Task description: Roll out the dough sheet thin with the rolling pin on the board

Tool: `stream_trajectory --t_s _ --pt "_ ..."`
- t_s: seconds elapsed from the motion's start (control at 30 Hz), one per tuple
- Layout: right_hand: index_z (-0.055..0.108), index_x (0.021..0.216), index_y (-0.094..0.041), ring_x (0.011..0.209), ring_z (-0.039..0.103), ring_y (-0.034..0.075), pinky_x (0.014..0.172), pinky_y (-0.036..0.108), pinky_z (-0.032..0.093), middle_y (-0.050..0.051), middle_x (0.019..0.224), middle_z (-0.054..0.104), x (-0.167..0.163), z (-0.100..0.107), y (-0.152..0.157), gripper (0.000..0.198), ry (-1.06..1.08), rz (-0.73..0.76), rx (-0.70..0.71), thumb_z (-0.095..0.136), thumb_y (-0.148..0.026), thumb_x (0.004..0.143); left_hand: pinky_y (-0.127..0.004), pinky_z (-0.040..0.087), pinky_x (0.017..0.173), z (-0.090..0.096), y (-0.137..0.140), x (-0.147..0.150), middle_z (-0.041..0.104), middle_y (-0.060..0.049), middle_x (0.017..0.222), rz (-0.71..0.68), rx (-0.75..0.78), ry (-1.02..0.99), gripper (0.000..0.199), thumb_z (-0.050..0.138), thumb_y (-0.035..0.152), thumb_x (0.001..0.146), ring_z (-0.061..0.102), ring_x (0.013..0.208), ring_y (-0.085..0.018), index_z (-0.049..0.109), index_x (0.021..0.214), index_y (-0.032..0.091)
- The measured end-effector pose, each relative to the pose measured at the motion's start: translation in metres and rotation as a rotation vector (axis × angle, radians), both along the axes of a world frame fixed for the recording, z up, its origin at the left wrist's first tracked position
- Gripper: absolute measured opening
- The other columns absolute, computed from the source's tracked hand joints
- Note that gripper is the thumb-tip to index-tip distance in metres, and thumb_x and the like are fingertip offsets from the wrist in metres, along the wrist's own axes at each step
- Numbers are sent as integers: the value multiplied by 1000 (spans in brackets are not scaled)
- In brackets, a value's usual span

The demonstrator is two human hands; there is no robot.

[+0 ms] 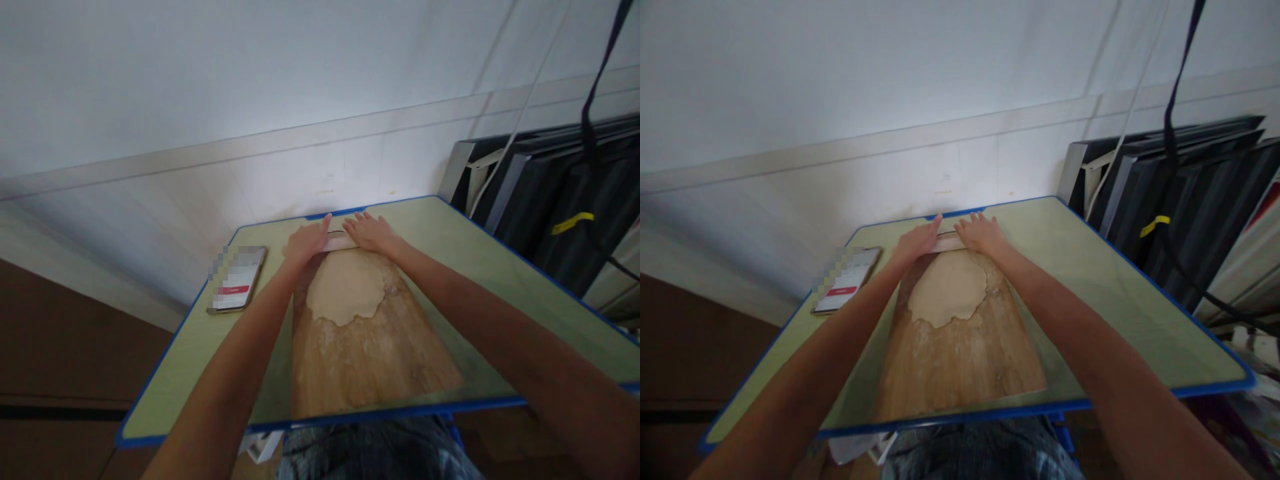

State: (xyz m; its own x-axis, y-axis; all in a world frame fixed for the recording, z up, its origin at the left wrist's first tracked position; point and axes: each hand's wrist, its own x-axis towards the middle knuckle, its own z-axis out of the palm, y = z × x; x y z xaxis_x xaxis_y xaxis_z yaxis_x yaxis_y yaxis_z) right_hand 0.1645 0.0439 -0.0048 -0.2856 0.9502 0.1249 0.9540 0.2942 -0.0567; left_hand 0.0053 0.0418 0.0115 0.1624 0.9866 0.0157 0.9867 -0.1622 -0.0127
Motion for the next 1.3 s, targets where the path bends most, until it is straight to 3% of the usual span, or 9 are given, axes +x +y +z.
stream_trajectory --t_s 0.13,0.27,0.43,0.63,0.73,0.9,1.03,1.17,1.3 --pt "44 134 -18 131 33 32 98 57 31 17 141 41 -2 4 16 53 13 -39 -42 13 -40 96 -38 42 92 4 19 2 59 -17 122 69 -66 -35 76 -7 47 92 54 115 -26 55 119 13" --pt "50 128 -20 129 37 30 94 49 38 15 137 46 -1 4 -2 47 -47 42 1 19 -37 97 -38 42 92 2 11 -1 59 -14 122 27 -73 -30 77 -7 53 90 54 116 -25 55 120 17" --pt "47 130 -13 120 49 26 94 41 41 15 134 50 0 -5 -58 50 -21 87 148 18 -36 96 -42 37 97 -3 -38 -7 56 -10 127 -79 -5 6 59 9 51 93 49 120 -26 50 125 22" --pt "40 136 -7 127 41 24 103 40 32 15 140 43 9 -20 -108 55 28 242 258 22 -39 95 -49 21 108 -14 -96 -21 24 -22 148 -174 187 135 71 23 55 91 21 137 -33 23 141 6" --pt "37 137 -6 129 38 23 104 39 31 14 143 39 10 -17 -91 55 27 265 217 23 -38 95 -46 26 106 -13 -84 -24 34 -20 144 -181 170 127 64 19 51 93 33 132 -31 30 138 8" --pt "39 137 -12 133 30 28 104 49 28 15 145 35 -1 -3 -22 52 -43 138 102 18 -38 96 -39 39 96 -4 -22 -18 58 -8 124 -106 40 83 51 12 44 95 52 117 -24 47 126 24" --pt "40 136 -18 133 30 29 102 51 29 15 144 36 -10 3 13 52 -72 77 -21 15 -41 97 -42 43 90 0 11 -14 60 -16 120 9 6 58 68 -3 45 93 56 112 -27 51 124 17" --pt "48 130 -19 129 37 28 97 48 35 15 139 44 -11 2 2 48 -88 108 11 18 -37 97 -42 43 90 0 5 -15 60 -14 121 -39 -22 54 66 1 48 93 56 111 -28 53 121 18" --pt "53 125 -17 119 49 26 97 45 37 14 132 52 -6 -5 -46 46 5 140 167 21 -35 97 -34 39 97 -1 -36 -24 53 -7 132 -177 -33 40 55 11 47 95 50 120 -21 46 129 22"
